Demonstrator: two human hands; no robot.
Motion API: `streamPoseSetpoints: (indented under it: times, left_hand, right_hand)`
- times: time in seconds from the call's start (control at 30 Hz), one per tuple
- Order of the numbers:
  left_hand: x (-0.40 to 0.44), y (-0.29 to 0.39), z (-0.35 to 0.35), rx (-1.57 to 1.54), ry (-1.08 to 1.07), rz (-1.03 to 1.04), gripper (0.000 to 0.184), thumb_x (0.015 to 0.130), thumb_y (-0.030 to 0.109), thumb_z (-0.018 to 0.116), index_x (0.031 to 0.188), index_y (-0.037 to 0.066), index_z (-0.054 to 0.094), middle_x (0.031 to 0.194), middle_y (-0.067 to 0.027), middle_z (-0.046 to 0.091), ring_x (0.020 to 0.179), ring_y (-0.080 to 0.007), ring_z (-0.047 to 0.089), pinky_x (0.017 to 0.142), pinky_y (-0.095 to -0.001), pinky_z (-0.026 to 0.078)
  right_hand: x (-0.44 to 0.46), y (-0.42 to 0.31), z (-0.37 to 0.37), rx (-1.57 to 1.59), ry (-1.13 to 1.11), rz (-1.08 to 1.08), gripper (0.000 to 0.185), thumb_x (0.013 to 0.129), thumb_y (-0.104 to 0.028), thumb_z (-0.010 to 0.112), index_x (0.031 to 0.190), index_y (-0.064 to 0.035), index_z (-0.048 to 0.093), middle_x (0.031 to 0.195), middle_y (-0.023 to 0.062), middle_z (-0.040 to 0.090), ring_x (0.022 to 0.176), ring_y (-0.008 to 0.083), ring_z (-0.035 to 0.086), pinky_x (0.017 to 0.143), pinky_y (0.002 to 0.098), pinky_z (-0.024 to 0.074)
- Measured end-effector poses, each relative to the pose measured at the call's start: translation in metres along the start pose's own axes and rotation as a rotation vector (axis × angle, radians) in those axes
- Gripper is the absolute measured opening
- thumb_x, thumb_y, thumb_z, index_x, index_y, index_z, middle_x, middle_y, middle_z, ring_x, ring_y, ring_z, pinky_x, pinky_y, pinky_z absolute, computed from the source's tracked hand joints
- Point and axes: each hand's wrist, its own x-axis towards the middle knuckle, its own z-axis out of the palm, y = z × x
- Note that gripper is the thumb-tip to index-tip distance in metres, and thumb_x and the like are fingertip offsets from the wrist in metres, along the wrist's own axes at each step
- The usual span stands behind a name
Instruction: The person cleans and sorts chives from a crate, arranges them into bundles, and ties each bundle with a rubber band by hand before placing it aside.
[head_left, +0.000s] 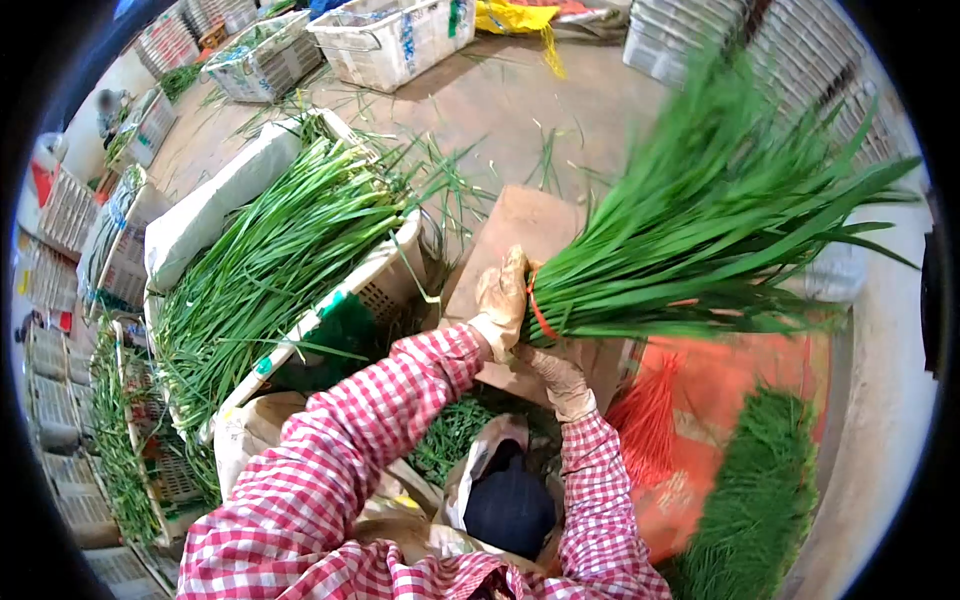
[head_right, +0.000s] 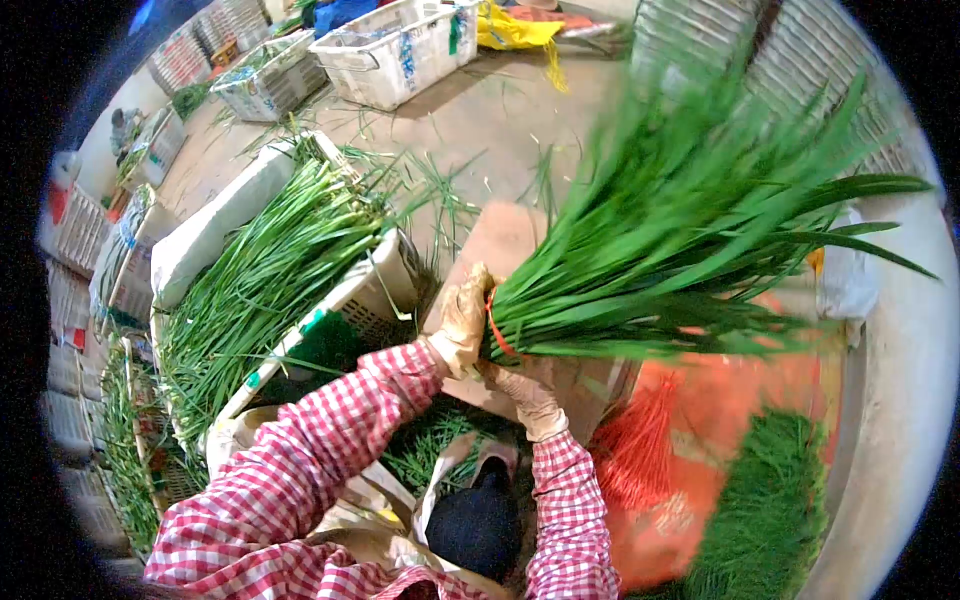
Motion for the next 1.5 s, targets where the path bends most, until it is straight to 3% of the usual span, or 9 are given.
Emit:
streamPoseSetpoints:
  times: [0.17, 0.27, 0.37, 0.5, 0.53, 1.0, 1.13, 1.3, 1.5]
  left_hand:
    - [-0.006, 0.035, -0.039, 0.177, -0.284, 0.159, 0.055, 0.099, 0.044, 0.022, 0.104, 0.013, 0.066, 0.088, -0.0177, 0.066, 0.086, -0.0365, 0.061, 0.08, -0.0449, 0.044]
    - [0.025, 0.013, -0.038, 0.465, -0.535, 0.155, 0.06, 0.099, 0.048, 0.019, 0.119, 0.009, 0.06, 0.099, -0.0175, 0.066, 0.094, -0.0344, 0.061, 0.09, -0.0332, 0.044]
    - [0.06, -0.051, -0.025, 0.237, -0.658, 0.022, 0.065, 0.097, 0.054, 0.019, 0.129, 0.009, 0.053, 0.125, -0.0166, 0.056, 0.119, -0.0301, 0.05, 0.102, -0.0375, 0.035]
    - [0.044, -0.043, -0.032, -0.066, -0.61, -0.112, 0.071, 0.095, 0.06, 0.021, 0.129, 0.008, 0.054, 0.125, -0.0136, 0.056, 0.113, -0.021, 0.05, 0.102, -0.0347, 0.033]
    - [0.046, -0.044, -0.032, -0.08, -0.615, -0.097, 0.071, 0.095, 0.061, 0.021, 0.129, 0.008, 0.054, 0.123, -0.0137, 0.057, 0.11, -0.0194, 0.052, 0.1, -0.0345, 0.036]
    - [0.018, -0.028, -0.03, -0.065, -0.542, -0.009, 0.061, 0.098, 0.051, 0.018, 0.123, 0.013, 0.059, 0.118, -0.0099, 0.063, 0.111, -0.0257, 0.056, 0.099, -0.0341, 0.037]
    - [0.02, -0.038, -0.024, -0.285, -0.452, 0.121, 0.052, 0.101, 0.044, 0.02, 0.138, 0.017, 0.045, 0.124, -0.0098, 0.058, 0.11, -0.0197, 0.054, 0.101, -0.03, 0.034]
    - [0.007, -0.014, -0.038, -0.231, -0.407, -0.033, 0.059, 0.099, 0.052, 0.025, 0.14, 0.014, 0.042, 0.117, -0.0063, 0.055, 0.094, -0.0144, 0.049, 0.096, -0.0317, 0.037]
    - [0.007, -0.015, -0.049, -0.673, -0.54, -0.158, 0.062, 0.097, 0.054, 0.028, 0.146, 0.015, 0.029, 0.138, -0.0121, 0.043, 0.127, -0.0261, 0.041, 0.106, -0.037, 0.031]
  right_hand:
    - [0.0, 0.016, 0.043, 0.205, -0.017, -0.168, 0.04, 0.091, -0.02, 0.058, 0.128, -0.0083, 0.051, 0.128, 0.0087, 0.055, 0.118, 0.0267, 0.051, 0.099, 0.0386, 0.041]
    - [0.02, 0.059, 0.034, -0.803, 0.024, -0.624, 0.053, 0.085, -0.034, 0.066, 0.125, -0.0031, 0.049, 0.114, 0.0115, 0.06, 0.102, 0.0272, 0.06, 0.086, 0.0363, 0.0504]
    - [0.013, 0.027, 0.04, 0.318, -0.066, 0.306, 0.049, 0.088, -0.037, 0.061, 0.123, -0.0054, 0.051, 0.112, 0.0184, 0.06, 0.098, 0.0271, 0.062, 0.083, 0.0358, 0.0518]
    - [-0.019, -0.002, 0.031, -1.97, 0.166, -0.261, 0.041, 0.082, -0.046, 0.061, 0.087, -0.0056, 0.062, 0.076, 0.0165, 0.065, 0.061, 0.03, 0.064, 0.049, 0.0388, 0.0505]
    - [-0.02, -0.008, 0.029, -1.389, 0.474, -0.226, 0.037, 0.082, -0.043, 0.062, 0.081, -0.0059, 0.061, 0.063, 0.0152, 0.063, 0.053, 0.0306, 0.062, 0.048, 0.041, 0.0495]
    - [-0.012, 0.005, 0.006, -1.561, 0.552, -0.489, 0.014, 0.081, -0.016, 0.06, 0.072, -0.0045, 0.058, 0.058, 0.0131, 0.059, 0.058, 0.0265, 0.063, 0.051, 0.034, 0.0508]
    - [-0.029, -0.082, 0.042, -0.552, 0.342, 0.231, 0.026, 0.088, -0.029, 0.062, 0.096, -0.004, 0.065, 0.075, 0.0075, 0.068, 0.068, 0.0161, 0.067, 0.062, 0.0264, 0.0535]
    - [0.041, -0.071, 0.049, -1.297, 0.358, -0.694, 0.025, 0.088, -0.021, 0.059, 0.107, -0.0046, 0.059, 0.093, 0.0113, 0.067, 0.08, 0.0235, 0.067, 0.067, 0.0339, 0.0535]
    - [0.049, -0.066, 0.058, -0.914, 0.305, -0.372, 0.022, 0.09, -0.02, 0.053, 0.086, -0.0025, 0.065, 0.062, 0.0071, 0.057, 0.048, 0.0193, 0.051, 0.047, 0.0312, 0.0411]
